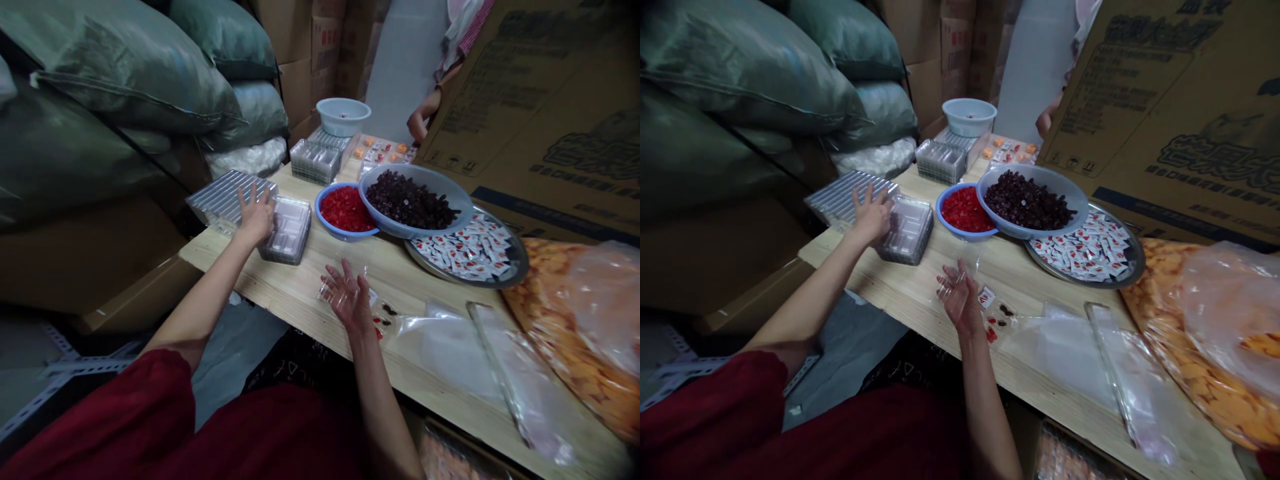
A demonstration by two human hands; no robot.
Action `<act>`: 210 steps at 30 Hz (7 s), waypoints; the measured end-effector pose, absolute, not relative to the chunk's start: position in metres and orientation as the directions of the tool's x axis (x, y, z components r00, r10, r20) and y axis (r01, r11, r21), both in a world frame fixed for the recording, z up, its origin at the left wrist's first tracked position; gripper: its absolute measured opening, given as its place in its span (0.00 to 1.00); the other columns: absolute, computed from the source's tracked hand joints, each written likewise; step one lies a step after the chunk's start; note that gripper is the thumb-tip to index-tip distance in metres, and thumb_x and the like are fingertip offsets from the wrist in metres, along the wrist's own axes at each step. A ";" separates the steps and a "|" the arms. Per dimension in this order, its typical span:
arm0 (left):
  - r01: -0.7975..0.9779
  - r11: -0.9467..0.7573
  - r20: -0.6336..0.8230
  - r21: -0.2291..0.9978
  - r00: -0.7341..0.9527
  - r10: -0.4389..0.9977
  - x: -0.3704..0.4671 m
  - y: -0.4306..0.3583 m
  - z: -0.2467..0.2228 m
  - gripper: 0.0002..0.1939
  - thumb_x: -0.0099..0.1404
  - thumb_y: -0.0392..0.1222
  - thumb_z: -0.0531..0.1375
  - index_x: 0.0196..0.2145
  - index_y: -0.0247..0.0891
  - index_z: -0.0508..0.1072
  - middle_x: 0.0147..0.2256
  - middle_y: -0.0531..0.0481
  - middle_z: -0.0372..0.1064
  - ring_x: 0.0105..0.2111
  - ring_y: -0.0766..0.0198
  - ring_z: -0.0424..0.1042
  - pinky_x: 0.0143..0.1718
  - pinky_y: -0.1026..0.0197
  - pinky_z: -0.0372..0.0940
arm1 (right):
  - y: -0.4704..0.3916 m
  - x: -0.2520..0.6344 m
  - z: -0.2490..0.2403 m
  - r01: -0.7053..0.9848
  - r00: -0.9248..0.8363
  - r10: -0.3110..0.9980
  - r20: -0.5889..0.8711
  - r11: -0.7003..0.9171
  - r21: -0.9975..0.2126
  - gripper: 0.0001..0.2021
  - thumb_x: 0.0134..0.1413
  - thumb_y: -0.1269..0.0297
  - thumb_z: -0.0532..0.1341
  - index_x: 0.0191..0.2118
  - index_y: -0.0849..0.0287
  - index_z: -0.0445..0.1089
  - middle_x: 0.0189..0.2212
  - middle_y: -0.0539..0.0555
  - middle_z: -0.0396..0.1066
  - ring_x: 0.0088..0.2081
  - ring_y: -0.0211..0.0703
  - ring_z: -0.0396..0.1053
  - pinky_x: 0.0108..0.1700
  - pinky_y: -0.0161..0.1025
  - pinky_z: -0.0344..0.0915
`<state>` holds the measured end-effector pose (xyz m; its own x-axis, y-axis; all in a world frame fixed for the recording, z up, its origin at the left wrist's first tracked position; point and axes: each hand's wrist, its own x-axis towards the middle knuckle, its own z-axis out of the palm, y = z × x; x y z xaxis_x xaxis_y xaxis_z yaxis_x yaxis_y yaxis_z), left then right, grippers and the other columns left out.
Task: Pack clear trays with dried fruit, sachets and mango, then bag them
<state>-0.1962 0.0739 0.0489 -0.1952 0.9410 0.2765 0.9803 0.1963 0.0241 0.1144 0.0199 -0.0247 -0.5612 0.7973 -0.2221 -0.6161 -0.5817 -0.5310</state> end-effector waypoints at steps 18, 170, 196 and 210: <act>-0.177 0.184 -0.131 0.967 0.274 0.953 -0.042 -0.003 0.061 0.40 0.58 0.53 0.71 0.64 0.42 0.64 0.47 0.41 0.77 0.43 0.55 0.78 0.40 0.57 0.71 | -0.036 0.193 0.024 0.507 -0.257 0.951 0.174 0.286 -0.813 0.56 0.36 0.56 0.78 0.72 0.36 0.52 0.71 0.55 0.43 0.71 0.74 0.39 0.68 0.77 0.25; -0.557 0.466 -0.483 0.687 0.128 0.866 0.095 -0.087 -0.042 0.27 0.59 0.46 0.71 0.52 0.40 0.67 0.42 0.47 0.78 0.40 0.57 0.80 0.44 0.55 0.73 | -0.043 0.272 -0.049 0.746 -0.065 0.941 0.333 0.267 -0.610 0.12 0.71 0.65 0.53 0.41 0.59 0.74 0.35 0.56 0.70 0.38 0.45 0.69 0.42 0.39 0.65; -0.133 0.337 -0.292 0.932 0.275 0.916 0.080 -0.046 -0.039 0.11 0.61 0.47 0.69 0.36 0.37 0.80 0.34 0.50 0.75 0.34 0.65 0.71 0.41 0.62 0.66 | -0.092 0.243 -0.020 0.555 0.002 0.951 0.309 0.256 -0.791 0.12 0.70 0.70 0.53 0.47 0.57 0.74 0.37 0.56 0.73 0.41 0.46 0.72 0.44 0.42 0.69; 0.133 0.088 -0.065 0.987 -0.164 0.984 0.078 -0.047 -0.058 0.34 0.51 0.42 0.73 0.52 0.43 0.64 0.47 0.48 0.68 0.39 0.65 0.70 0.38 0.64 0.66 | -0.100 0.222 -0.034 0.487 -0.073 0.937 0.342 0.333 -0.808 0.11 0.69 0.71 0.54 0.46 0.57 0.74 0.39 0.57 0.75 0.45 0.46 0.73 0.48 0.43 0.71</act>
